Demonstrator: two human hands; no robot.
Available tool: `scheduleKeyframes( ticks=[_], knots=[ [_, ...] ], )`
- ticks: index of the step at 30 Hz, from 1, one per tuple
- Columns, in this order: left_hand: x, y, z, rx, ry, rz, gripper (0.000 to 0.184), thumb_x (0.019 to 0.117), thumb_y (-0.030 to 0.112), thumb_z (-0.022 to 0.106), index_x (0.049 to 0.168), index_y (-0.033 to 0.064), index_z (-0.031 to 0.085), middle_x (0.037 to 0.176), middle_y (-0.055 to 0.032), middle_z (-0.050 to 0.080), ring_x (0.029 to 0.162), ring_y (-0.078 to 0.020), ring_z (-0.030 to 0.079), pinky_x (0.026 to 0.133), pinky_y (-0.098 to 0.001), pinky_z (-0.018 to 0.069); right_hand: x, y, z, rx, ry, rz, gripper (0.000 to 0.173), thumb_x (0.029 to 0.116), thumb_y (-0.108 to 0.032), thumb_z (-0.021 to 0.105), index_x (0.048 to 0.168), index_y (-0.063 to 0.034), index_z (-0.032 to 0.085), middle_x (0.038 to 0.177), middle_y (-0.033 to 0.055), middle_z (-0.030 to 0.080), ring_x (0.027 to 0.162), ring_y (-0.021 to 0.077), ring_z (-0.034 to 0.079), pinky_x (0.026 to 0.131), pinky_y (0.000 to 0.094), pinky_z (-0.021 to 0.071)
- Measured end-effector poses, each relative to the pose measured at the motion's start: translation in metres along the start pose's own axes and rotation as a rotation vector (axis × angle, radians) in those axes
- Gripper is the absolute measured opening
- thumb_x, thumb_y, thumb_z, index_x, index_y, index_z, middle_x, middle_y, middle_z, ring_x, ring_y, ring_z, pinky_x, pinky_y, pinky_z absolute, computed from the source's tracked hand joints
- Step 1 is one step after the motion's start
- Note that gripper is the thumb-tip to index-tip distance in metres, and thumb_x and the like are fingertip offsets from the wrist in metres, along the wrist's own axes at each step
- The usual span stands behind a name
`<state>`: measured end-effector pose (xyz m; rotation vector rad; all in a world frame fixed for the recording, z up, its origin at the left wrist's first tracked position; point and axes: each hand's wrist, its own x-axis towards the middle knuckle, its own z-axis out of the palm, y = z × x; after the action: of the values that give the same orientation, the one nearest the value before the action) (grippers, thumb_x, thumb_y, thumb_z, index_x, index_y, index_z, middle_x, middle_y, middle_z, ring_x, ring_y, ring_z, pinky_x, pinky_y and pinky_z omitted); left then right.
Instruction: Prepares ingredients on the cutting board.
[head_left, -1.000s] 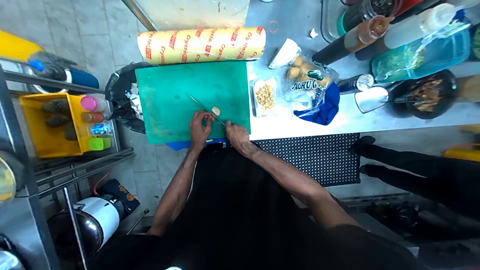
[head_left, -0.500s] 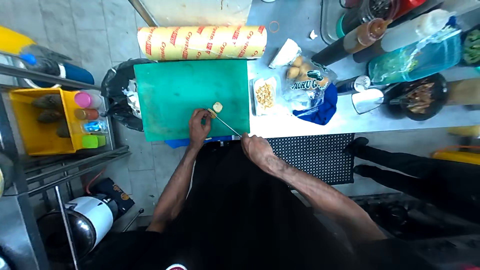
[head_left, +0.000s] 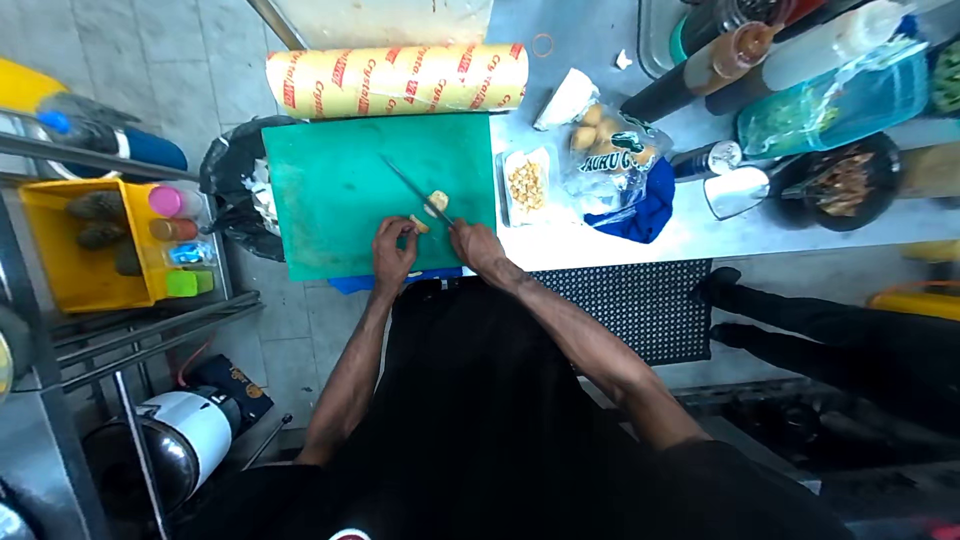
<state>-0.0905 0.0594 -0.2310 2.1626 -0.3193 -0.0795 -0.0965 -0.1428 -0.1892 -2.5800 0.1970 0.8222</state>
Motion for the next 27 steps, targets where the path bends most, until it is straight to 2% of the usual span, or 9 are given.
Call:
scheduleKeyframes(
  ticks=[3,6,12,16,20,24,27],
  knots=[
    [-0.003,0.0,-0.001,0.015,0.002,-0.004,0.014,0.0984,0.013,0.067,0.109,0.005,0.071,0.122,-0.0144,0.064,0.102,-0.0191,0.068,0.086,-0.0349,0.0607,-0.03,0.004,-0.019,-0.041,-0.037,-0.013,0.038,0.1101,-0.038,0.039,0.117,-0.0086,0.063,0.093,0.0192,0.069,0.087,0.0403,0.072,0.069,0.0562,0.0583],
    [-0.002,0.002,-0.002,0.015,-0.015,-0.012,0.014,0.0994,0.013,0.065,0.109,0.0042,0.07,0.122,-0.0145,0.064,0.099,-0.019,0.069,0.085,-0.035,0.0609,-0.066,0.005,-0.037,-0.111,-0.176,0.013,0.037,0.1099,-0.037,0.04,0.118,-0.0085,0.063,0.095,0.0193,0.069,0.089,0.0402,0.072,0.071,0.0558,0.0585],
    [0.014,-0.011,0.009,-0.004,0.033,-0.043,0.015,0.0982,0.015,0.065,0.104,0.0039,0.074,0.114,-0.013,0.068,0.095,-0.0149,0.07,0.085,-0.0304,0.0618,-0.094,0.007,-0.034,-0.159,-0.238,0.074,0.036,0.1102,-0.035,0.039,0.116,-0.0067,0.061,0.095,0.0209,0.069,0.09,0.0418,0.071,0.069,0.0573,0.0577],
    [0.005,-0.005,0.006,-0.057,-0.013,-0.03,0.014,0.099,0.012,0.065,0.109,0.0024,0.07,0.123,-0.015,0.064,0.102,-0.0181,0.069,0.087,-0.0338,0.0614,-0.063,-0.005,-0.007,-0.123,-0.175,0.074,0.035,0.1106,-0.031,0.039,0.121,-0.0043,0.06,0.099,0.0238,0.069,0.092,0.044,0.071,0.072,0.0582,0.0578],
    [0.014,-0.019,0.012,-0.124,-0.001,0.019,0.013,0.0975,0.012,0.067,0.105,0.0025,0.074,0.117,-0.0125,0.068,0.099,-0.0139,0.071,0.087,-0.0297,0.0626,-0.009,-0.013,0.026,-0.071,-0.059,-0.01,0.035,0.1101,-0.032,0.04,0.12,-0.0067,0.061,0.098,0.0213,0.07,0.092,0.0416,0.072,0.071,0.0563,0.0586],
    [0.008,-0.016,0.018,-0.058,0.03,0.032,0.02,0.0952,0.015,0.072,0.111,0.0029,0.072,0.121,-0.0143,0.065,0.102,-0.0164,0.069,0.088,-0.0305,0.0607,0.018,-0.016,0.016,-0.001,-0.112,-0.077,0.037,0.1099,-0.036,0.041,0.121,-0.009,0.063,0.102,0.0199,0.07,0.098,0.0404,0.071,0.076,0.0569,0.0582],
    [0.012,-0.012,0.022,0.07,0.031,0.0,0.026,0.0959,0.02,0.072,0.119,0.0084,0.07,0.127,-0.0151,0.06,0.109,-0.0206,0.065,0.09,-0.0334,0.0591,0.026,-0.002,0.007,0.073,-0.05,-0.067,0.039,0.1094,-0.04,0.041,0.118,-0.0097,0.065,0.099,0.0184,0.07,0.096,0.0387,0.071,0.076,0.057,0.0576]
  ],
)
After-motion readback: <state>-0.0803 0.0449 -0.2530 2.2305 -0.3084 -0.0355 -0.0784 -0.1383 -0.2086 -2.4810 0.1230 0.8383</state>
